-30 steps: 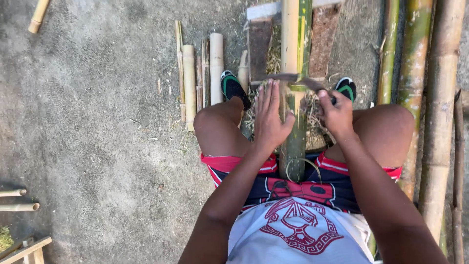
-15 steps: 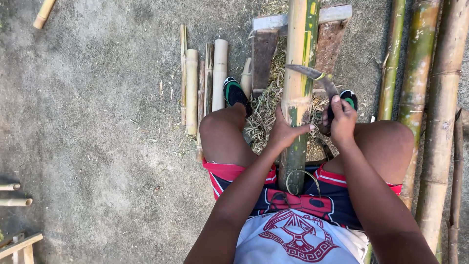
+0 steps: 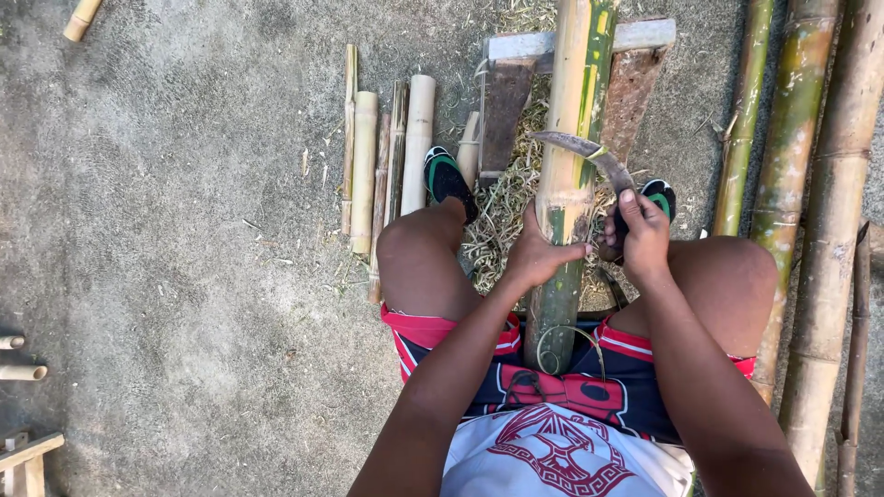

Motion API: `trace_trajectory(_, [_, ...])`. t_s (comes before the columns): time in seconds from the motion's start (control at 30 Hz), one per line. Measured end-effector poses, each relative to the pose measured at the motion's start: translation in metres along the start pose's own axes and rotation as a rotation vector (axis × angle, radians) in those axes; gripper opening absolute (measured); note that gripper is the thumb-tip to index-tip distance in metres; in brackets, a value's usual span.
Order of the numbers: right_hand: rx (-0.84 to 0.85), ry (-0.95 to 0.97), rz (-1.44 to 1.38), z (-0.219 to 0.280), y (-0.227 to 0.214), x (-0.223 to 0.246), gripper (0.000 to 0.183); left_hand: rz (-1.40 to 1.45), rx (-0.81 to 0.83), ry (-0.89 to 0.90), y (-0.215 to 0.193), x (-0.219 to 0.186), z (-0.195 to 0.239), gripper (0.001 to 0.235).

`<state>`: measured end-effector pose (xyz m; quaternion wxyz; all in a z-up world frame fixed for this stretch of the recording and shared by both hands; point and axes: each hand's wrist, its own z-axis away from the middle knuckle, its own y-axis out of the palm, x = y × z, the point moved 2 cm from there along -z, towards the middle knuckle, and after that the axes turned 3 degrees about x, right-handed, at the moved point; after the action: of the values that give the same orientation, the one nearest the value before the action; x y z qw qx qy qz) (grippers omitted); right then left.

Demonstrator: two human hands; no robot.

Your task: The recorder is scraping the outer green layer off a bamboo pole using a sickle-like blade while sitting outdoors.

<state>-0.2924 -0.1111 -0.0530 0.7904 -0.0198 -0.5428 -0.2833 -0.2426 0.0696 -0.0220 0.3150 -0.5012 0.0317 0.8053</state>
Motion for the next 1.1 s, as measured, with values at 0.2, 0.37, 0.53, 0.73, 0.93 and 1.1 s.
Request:
trace_trajectory(0.2, [0.076,-0.001,-0.288,-0.005,-0.001,0.056,0.033,0.13,0.073,-0.034,-0.002,0.005,-0.002,0.133])
trace_trajectory(0.37, [-0.041,-0.287,0.074,-0.044,-0.016,0.074,0.02,0.23,0.091,0.058,-0.001,0.016,-0.004,0.127])
trace_trajectory(0.53, [-0.044,-0.252,0.035,-0.085,-0.017,0.086,0.028,0.173,0.103,0.069,-0.007,-0.006,0.002,0.133])
trace_trajectory(0.73, [-0.049,-0.147,-0.102,-0.145,-0.014,0.094,0.044,-0.354,-0.138,0.241,-0.044,-0.049,-0.036,0.106])
trace_trajectory(0.93, [-0.063,-0.211,0.298,-0.196,0.018,0.119,0.045,-0.382,-0.292,0.523,-0.094,-0.121,-0.132,0.061])
trace_trajectory(1.1, [-0.028,-0.082,0.464,-0.225,0.045,0.145,0.045,-0.671,-0.427,0.633,-0.097,-0.128,-0.243,0.052])
